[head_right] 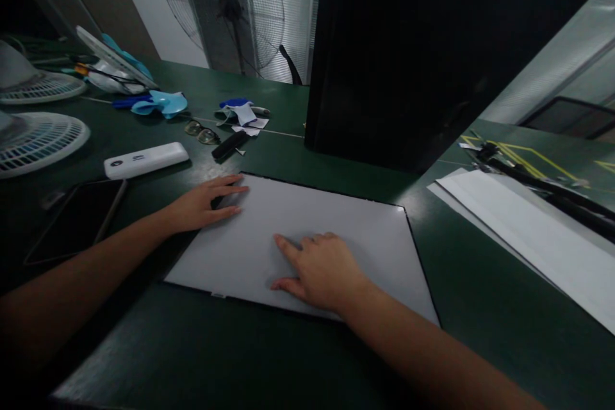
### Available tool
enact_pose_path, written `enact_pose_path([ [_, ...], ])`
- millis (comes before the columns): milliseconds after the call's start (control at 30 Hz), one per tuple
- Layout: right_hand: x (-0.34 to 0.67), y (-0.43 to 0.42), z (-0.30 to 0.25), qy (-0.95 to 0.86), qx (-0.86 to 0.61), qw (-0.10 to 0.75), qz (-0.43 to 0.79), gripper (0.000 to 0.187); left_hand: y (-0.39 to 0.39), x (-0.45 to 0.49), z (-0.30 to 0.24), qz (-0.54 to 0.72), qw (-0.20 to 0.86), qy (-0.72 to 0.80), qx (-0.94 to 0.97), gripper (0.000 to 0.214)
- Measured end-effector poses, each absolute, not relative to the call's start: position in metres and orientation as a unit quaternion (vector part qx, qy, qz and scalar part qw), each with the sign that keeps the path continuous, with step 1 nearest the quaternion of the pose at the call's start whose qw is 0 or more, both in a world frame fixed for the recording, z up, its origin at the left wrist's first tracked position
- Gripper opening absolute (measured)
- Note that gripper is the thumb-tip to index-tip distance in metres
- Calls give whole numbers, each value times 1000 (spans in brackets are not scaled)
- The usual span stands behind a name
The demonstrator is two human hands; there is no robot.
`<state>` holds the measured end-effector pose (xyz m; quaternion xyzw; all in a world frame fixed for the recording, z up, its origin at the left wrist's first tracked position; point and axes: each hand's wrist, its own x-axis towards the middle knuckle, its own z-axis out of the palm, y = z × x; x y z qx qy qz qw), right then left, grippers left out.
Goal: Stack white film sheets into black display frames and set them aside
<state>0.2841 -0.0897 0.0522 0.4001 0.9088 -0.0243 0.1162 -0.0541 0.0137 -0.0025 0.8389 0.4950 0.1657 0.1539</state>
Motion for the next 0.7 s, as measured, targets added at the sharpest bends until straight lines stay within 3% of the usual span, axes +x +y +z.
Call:
enact_pose_path([
  [133, 291, -121, 44, 920, 386, 55, -31, 99, 18, -53, -6, 148, 136, 493, 847, 81],
  [333, 308, -140, 21, 919, 387, -7, -71, 67, 19, -53, -8, 126, 116, 493, 853, 80],
  [700, 327, -105, 34, 932, 339, -28, -126, 67, 14, -58, -8, 108, 115, 517, 841, 90],
])
